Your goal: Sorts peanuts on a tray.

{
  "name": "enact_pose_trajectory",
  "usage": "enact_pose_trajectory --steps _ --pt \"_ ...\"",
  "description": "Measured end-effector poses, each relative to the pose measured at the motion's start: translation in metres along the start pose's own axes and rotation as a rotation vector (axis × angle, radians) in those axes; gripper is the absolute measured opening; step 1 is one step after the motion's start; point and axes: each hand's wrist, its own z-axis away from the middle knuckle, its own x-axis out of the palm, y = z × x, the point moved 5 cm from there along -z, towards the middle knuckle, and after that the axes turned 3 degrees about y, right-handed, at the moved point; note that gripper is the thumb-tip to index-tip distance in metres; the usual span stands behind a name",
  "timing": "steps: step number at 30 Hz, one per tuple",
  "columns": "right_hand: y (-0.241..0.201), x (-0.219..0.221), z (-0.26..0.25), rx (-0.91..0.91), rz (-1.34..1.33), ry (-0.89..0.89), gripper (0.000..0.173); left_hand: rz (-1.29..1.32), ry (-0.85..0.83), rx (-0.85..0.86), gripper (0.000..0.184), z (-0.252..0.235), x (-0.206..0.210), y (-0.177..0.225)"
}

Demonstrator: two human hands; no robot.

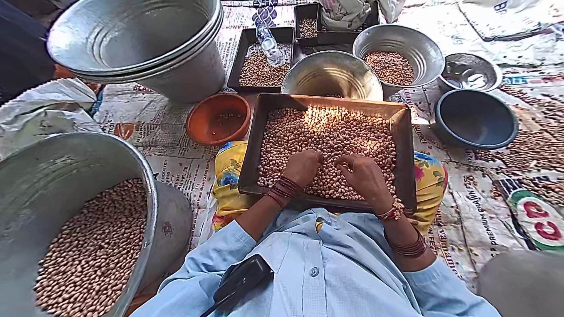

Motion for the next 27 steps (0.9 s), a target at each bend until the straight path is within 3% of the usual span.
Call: enact_pose_trajectory --steps 5,8,11,14,16,19,21,24,27 --pt "-0.008 0.013 -0.005 0.002 0.104 -0.045 0.018 0.059 -0.013 -0.033 0.022 -0.001 -0.001 -0.007" --pt "-0.009 0.015 -0.005 0.024 0.106 -0.104 0.017 0.398 0.092 -0.109 0.015 0.005 -0.022 -0.029" --pt "-0.004 0.017 -0.004 0.051 0.058 -0.132 0.018 0.631 0.171 -0.125 0.026 0.013 -0.034 -0.058" --pt "0.008 0.015 -0.008 0.118 -0.11 -0.14 0.017 0.416 0.135 -0.104 0.019 0.011 -0.031 -0.061" --pt "0.017 0.009 -0.008 0.162 -0.373 -0.074 0.012 0.217 0.123 -0.048 0.013 0.012 -0.023 -0.048" --pt "0.028 0.006 -0.005 0.207 -0.891 0.009 0.013 0.044 0.057 -0.039 0.019 0.012 -0.013 -0.035" --pt "0.029 0.004 -0.003 0.232 -0.976 0.026 0.014 0.004 0.054 -0.029 0.021 0.009 -0.01 -0.032" --pt "0.011 0.004 -0.003 0.269 -0.797 -0.086 0.012 -0.054 0.013 -0.031 0.021 0.007 -0.006 -0.028" --pt "-0.015 0.015 -0.006 0.138 -0.381 -0.171 0.014 -0.021 0.005 -0.057 0.021 0.006 -0.007 -0.03"
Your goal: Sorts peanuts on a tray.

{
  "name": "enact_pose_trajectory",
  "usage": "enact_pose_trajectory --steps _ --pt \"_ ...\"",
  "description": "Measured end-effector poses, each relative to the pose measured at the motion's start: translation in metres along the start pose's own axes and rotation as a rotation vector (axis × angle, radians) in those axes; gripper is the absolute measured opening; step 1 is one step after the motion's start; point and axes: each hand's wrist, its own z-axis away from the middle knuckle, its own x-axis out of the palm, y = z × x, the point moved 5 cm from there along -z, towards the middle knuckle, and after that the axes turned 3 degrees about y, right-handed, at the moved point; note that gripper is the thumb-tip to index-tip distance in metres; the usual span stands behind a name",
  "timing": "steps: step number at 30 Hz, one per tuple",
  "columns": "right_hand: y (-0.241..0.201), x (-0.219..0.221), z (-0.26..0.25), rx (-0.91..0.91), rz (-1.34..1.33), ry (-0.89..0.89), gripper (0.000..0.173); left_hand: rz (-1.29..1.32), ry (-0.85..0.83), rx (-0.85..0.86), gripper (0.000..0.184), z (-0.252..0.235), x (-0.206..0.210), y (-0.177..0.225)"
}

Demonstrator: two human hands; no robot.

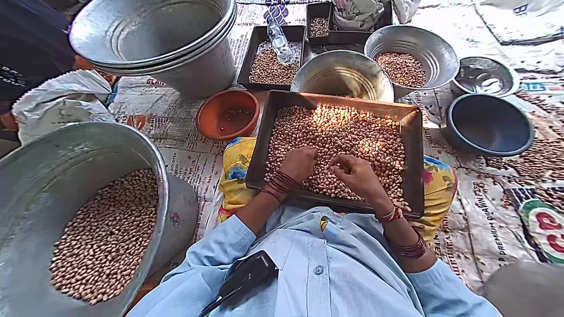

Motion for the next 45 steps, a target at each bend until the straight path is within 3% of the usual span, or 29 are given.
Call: enact_pose_trajectory --steps 3,6,11,21,24,27,30,32,36,40,45 --pt "-0.017 0.022 -0.004 -0.18 0.27 0.0 0.019 0.324 0.145 -0.087 0.014 0.009 -0.022 -0.017" --pt "-0.022 0.035 -0.008 -0.229 0.407 -0.04 0.019 0.56 0.053 -0.134 0.013 0.021 -0.031 -0.03" --pt "-0.022 0.044 -0.014 -0.171 0.543 -0.166 0.022 0.269 -0.143 -0.064 0.02 0.029 -0.005 -0.025" --pt "-0.015 0.039 -0.011 -0.071 0.503 -0.194 0.026 0.187 -0.149 0.023 0.023 0.035 0.002 -0.013" --pt "-0.011 0.032 -0.016 -0.031 0.382 -0.22 0.025 0.3 -0.062 0.074 0.023 0.034 -0.002 -0.018" --pt "0.0 0.016 -0.022 0.006 0.046 -0.182 0.02 0.547 0.104 -0.058 0.015 0.029 -0.022 -0.042" --pt "0.015 0.001 -0.019 0.071 -0.551 -0.107 0.005 0.425 0.187 -0.168 0.014 0.022 -0.036 -0.054" --pt "0.02 -0.006 -0.016 0.081 -0.673 -0.079 0.01 0.258 0.187 -0.133 0.014 0.015 -0.036 -0.05" --pt "0.025 -0.02 -0.005 0.153 -0.34 -0.085 0.008 0.093 0.144 -0.096 0.02 0.005 -0.026 -0.035" --pt "0.018 -0.026 0.007 0.144 0.138 -0.132 0.023 0.027 0.126 -0.101 0.02 0.003 -0.019 -0.031" --pt "-0.004 -0.027 0.012 0.084 0.338 -0.161 0.021 -0.026 0.094 -0.135 0.022 0.005 -0.017 -0.03"
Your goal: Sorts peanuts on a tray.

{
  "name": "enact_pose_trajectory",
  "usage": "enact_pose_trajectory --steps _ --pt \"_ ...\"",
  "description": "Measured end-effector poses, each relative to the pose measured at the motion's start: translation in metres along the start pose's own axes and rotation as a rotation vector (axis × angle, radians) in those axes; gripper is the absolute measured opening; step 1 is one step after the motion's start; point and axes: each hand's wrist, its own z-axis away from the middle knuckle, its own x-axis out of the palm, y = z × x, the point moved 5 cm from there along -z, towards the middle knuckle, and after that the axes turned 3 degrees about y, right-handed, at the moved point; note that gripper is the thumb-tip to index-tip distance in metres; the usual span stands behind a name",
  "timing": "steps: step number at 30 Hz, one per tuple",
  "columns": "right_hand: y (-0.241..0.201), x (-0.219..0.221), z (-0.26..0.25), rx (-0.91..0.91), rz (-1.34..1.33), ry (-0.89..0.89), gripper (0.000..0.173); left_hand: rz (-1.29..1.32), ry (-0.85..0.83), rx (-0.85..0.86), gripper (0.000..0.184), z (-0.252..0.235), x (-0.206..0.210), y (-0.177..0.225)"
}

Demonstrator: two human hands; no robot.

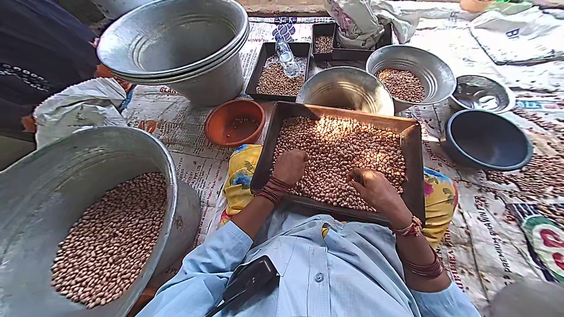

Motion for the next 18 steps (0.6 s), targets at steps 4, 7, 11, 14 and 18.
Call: enact_pose_trajectory --steps 4,7,11,14,18 --pt "-0.015 0.002 0.002 -0.138 0.012 0.081 0.023 0.172 0.006 -0.013 0.024 -0.001 -0.001 -0.003" --pt "-0.032 0.003 0.006 -0.344 -0.038 0.269 0.021 0.623 -0.238 0.014 0.019 0.003 0.0 0.007" --pt "-0.063 0.011 0.013 -0.416 -0.061 0.204 0.019 0.858 -0.599 0.151 0.019 0.027 0.02 0.048" --pt "-0.064 0.013 0.015 -0.446 -0.076 0.222 0.016 0.756 -0.634 0.167 0.009 0.028 0.022 0.05" --pt "-0.031 -0.001 0.017 -0.319 -0.053 0.219 0.018 0.459 -0.269 0.065 0.009 0.01 -0.037 -0.001"
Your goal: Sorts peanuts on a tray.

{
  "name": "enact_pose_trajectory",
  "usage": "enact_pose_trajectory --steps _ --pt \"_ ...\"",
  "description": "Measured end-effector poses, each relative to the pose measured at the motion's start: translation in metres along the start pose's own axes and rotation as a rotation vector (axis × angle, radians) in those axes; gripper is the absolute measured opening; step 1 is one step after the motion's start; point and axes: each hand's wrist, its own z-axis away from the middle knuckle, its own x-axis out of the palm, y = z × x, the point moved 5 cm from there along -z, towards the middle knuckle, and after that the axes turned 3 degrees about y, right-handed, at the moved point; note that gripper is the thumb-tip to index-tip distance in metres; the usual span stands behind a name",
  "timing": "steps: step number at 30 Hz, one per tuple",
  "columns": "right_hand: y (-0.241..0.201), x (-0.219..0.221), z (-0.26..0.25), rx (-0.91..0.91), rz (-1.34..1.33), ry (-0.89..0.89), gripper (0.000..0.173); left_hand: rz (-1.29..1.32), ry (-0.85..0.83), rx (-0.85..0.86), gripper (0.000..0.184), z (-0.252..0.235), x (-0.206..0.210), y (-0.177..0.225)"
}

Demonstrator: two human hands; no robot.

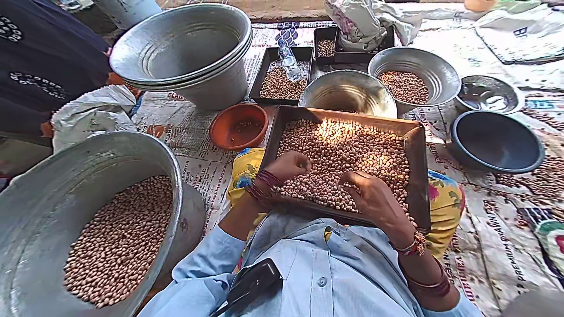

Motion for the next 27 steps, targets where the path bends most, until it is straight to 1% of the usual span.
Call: enact_pose_trajectory --steps 2,3,4,5,6,7,8,10,11,12,14,15,17,18,20,23,25,27 --pt "0.022 -0.008 0.007 0.137 0.029 -0.082 0.021 -0.245 0.395 -0.042 0.01 0.012 -0.055 -0.012" --pt "0.034 -0.012 0.011 0.203 0.056 -0.112 0.024 -0.374 0.571 -0.048 0.012 0.018 -0.076 -0.017" --pt "0.044 -0.016 0.014 0.263 0.091 -0.125 0.026 -0.468 0.708 -0.039 0.015 0.024 -0.091 -0.02" --pt "0.052 -0.022 0.016 0.336 0.126 -0.134 0.03 -0.51 0.776 -0.034 0.018 0.028 -0.099 -0.021" --pt "0.06 -0.027 0.019 0.414 0.161 -0.133 0.034 -0.507 0.779 -0.04 0.021 0.031 -0.1 -0.019" --pt "0.066 -0.032 0.022 0.488 0.197 -0.129 0.039 -0.474 0.723 -0.044 0.023 0.033 -0.094 -0.017" --pt "0.072 -0.036 0.026 0.555 0.237 -0.135 0.043 -0.421 0.613 -0.063 0.024 0.033 -0.083 -0.017" --pt "0.082 -0.043 0.031 0.681 0.309 -0.182 0.053 -0.334 0.305 -0.195 0.029 0.029 -0.056 -0.021" --pt "0.087 -0.044 0.033 0.727 0.336 -0.221 0.054 -0.348 0.158 -0.28 0.034 0.027 -0.043 -0.024" --pt "0.091 -0.043 0.035 0.756 0.343 -0.268 0.052 -0.393 0.045 -0.355 0.039 0.025 -0.031 -0.028" --pt "0.098 -0.037 0.038 0.753 0.327 -0.358 0.048 -0.483 -0.083 -0.439 0.049 0.022 -0.008 -0.03" --pt "0.098 -0.032 0.038 0.728 0.333 -0.409 0.049 -0.512 -0.123 -0.443 0.057 0.02 0.003 -0.027" --pt "0.09 -0.019 0.035 0.677 0.366 -0.502 0.057 -0.553 -0.183 -0.42 0.074 0.017 0.026 -0.012" --pt "0.084 -0.012 0.032 0.653 0.366 -0.53 0.061 -0.571 -0.2 -0.412 0.076 0.016 0.035 -0.003" --pt "0.071 0.002 0.025 0.587 0.336 -0.569 0.061 -0.581 -0.214 -0.398 0.074 0.012 0.051 0.012" --pt "0.054 0.019 0.013 0.49 0.255 -0.558 0.057 -0.572 -0.235 -0.344 0.066 0.004 0.066 0.031" --pt "0.048 0.027 0.005 0.476 0.158 -0.499 0.06 -0.495 -0.24 -0.257 0.07 -0.002 0.076 0.045" --pt "0.048 0.029 0.0 0.497 0.066 -0.418 0.066 -0.361 -0.206 -0.12 0.073 -0.009 0.086 0.061"
